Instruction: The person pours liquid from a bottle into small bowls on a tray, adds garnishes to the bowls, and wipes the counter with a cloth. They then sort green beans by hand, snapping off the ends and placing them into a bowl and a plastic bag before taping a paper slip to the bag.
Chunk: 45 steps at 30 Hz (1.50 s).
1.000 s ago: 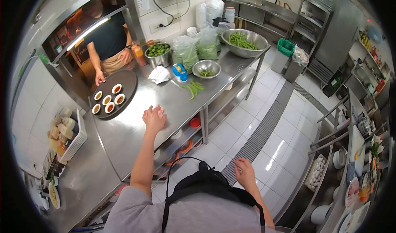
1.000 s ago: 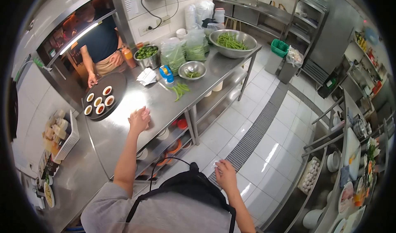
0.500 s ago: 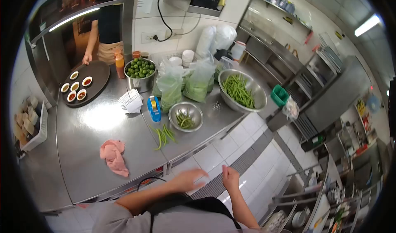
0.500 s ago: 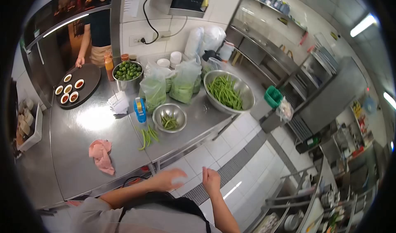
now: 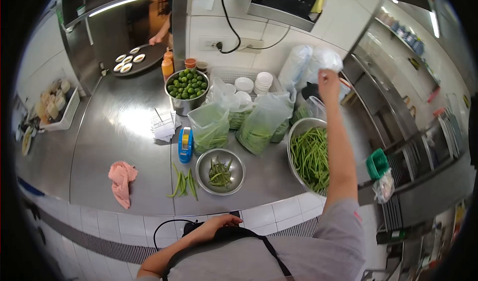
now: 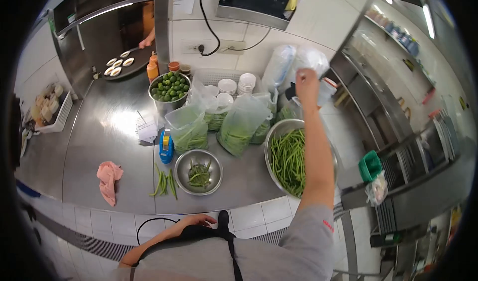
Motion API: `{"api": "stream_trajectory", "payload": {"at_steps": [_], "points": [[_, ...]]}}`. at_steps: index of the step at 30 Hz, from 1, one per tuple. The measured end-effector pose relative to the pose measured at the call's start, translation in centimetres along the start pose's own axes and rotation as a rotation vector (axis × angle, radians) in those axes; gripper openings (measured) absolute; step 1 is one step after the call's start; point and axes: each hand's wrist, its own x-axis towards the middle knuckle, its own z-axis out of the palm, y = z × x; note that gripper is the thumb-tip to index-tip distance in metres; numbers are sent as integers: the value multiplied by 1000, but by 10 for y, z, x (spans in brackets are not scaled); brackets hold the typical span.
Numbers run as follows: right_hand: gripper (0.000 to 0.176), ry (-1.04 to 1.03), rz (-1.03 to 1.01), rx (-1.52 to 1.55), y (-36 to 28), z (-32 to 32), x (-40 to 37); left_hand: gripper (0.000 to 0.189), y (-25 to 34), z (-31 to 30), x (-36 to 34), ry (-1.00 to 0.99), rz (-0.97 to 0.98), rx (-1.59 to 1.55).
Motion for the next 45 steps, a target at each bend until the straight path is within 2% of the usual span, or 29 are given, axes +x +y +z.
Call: {"api": "stream_trajectory", "payload": {"at_steps": [1,2,3,4,6,8,9,10,12,13,14,16,17,20,22,24,26,27,28,31,32,34,36,38,40,42,43,44,45], "points": [[12,-68,199,-104,30,19,17,41,-57,4,25,38,-7,-129],[18,-177,297,-182,51,35,36,41,-89,18,32,84,-19,-271],[23,-144,107,-270,88,61,46,39,-60,30,28,189,31,-155],[29,-187,21,-206,112,80,57,36,-5,35,25,294,72,-33],[35,-319,-217,-332,149,112,75,32,80,40,25,485,-219,-23],[47,-408,-55,-305,154,132,84,32,84,49,29,580,-250,-2],[51,-400,-145,-344,168,144,84,32,85,53,29,616,-266,46],[51,-407,-151,-319,171,153,87,32,83,58,31,638,-278,37],[48,-794,-31,-416,183,154,97,31,73,68,37,745,-193,-107],[36,-772,-171,-424,177,145,101,30,70,69,38,761,-204,-134],[36,-781,-175,-425,173,140,106,31,71,70,39,791,-218,-130],[27,-711,17,-415,166,137,119,31,66,73,43,846,-199,-163],[23,-591,23,-405,166,138,125,31,63,75,46,853,-193,-166],[23,-537,-111,-387,197,148,162,31,59,77,53,823,-180,-144],[26,-729,-126,-242,179,140,163,31,58,76,57,799,-213,-139],[26,-819,-263,-180,169,139,132,31,74,75,62,776,-214,-129],[23,-776,-196,-231,165,138,118,31,78,77,65,759,-267,-117],[19,-766,-73,-339,159,140,121,31,77,79,66,766,-222,-98],[19,-753,-79,-332,154,139,126,32,72,82,65,772,-213,-94],[15,-509,142,-294,141,120,145,32,60,83,62,765,-240,-111],[15,-493,139,-290,140,116,156,32,57,84,62,772,-252,-95],[14,-123,194,-226,140,108,177,31,69,86,60,793,-240,-96],[19,163,216,-125,143,98,208,31,93,87,57,805,-188,-121],[20,572,221,147,132,85,233,31,86,85,58,815,-199,-100],[17,704,250,434,183,84,260,30,74,82,59,820,-247,-86],[18,563,459,1454,112,39,230,30,80,73,56,848,-170,-13],[16,-49,160,1879,59,7,196,30,85,69,51,867,-120,62],[12,-42,306,1834,-23,-25,162,28,92,63,48,877,-44,42],[14,-494,40,2167,-56,-36,141,27,100,54,47,882,29,18]]}}
